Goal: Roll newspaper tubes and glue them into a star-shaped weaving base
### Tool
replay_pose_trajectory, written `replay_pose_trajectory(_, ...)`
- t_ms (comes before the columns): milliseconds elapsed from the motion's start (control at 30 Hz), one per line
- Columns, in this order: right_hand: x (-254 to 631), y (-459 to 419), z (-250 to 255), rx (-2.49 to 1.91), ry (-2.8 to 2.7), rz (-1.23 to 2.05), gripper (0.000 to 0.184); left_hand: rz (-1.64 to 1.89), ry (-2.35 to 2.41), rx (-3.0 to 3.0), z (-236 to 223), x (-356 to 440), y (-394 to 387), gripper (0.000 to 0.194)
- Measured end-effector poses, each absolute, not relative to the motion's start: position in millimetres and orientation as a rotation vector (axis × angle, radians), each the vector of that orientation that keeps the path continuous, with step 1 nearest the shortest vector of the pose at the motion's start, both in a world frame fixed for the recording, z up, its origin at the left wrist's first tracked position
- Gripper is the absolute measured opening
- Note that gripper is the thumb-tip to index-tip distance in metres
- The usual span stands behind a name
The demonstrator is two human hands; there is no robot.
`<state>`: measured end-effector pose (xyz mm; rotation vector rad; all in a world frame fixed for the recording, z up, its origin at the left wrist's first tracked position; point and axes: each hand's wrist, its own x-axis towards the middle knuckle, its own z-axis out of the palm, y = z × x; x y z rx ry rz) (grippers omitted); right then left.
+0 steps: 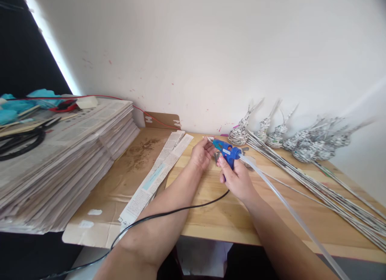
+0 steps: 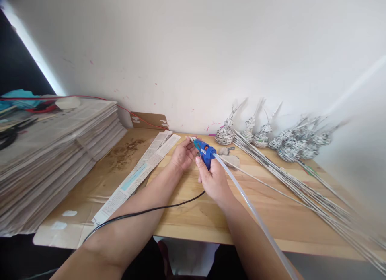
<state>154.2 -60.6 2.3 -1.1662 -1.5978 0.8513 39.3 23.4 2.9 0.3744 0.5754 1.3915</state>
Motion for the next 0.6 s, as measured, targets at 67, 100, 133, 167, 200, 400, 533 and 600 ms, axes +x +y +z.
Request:
replay_pose_trajectory(67, 154.4, -59.7, 1.8, -1.175, -1.604, 0.837, 0.033, 1.389, 0.570, 0.379, 2.4, 39.7, 23.4, 0.022)
replay_pose_trajectory(100, 154.5, -59.3, 1.6, -1.182, -1.606, 0.832, 0.033, 1.388, 0.562, 0.386, 1.9, 39.9, 23.6, 0.022)
replay_pose_trajectory(133, 154.4, -59.1, 1.5, -1.188, -1.605, 0.827, 0.034, 1.389, 0.554, 0.392, 1.2, 40.0, 23.8, 0.022)
replay_pose_trajectory(167, 154.3, -59.0, 1.6, -1.192, -1.603, 0.825, 0.034, 1.388, 0.548, 0.396, 0.5, 40.1, 24.0, 0.022)
replay_pose_trajectory(200, 154.1, -59.1, 1.8, -1.195, -1.601, 0.824, 0.034, 1.387, 0.545, 0.399, -0.2, 40.2, 24.3, 0.022)
replay_pose_trajectory(400, 154.0, -61.3, 4.4, -1.230, -1.617, 0.824, 0.035, 1.379, 0.546, 0.405, -2.1, 40.1, 25.3, 0.023)
replay_pose_trajectory(533, 155.9, -61.9, 5.2, -1.272, -1.644, 0.787, 0.034, 1.377, 0.550, 0.406, -1.4, 40.2, 24.6, 0.023)
replay_pose_trajectory(600, 156.4, -62.4, 5.8, -1.284, -1.650, 0.781, 0.034, 1.375, 0.554, 0.405, -0.9, 40.3, 23.9, 0.023)
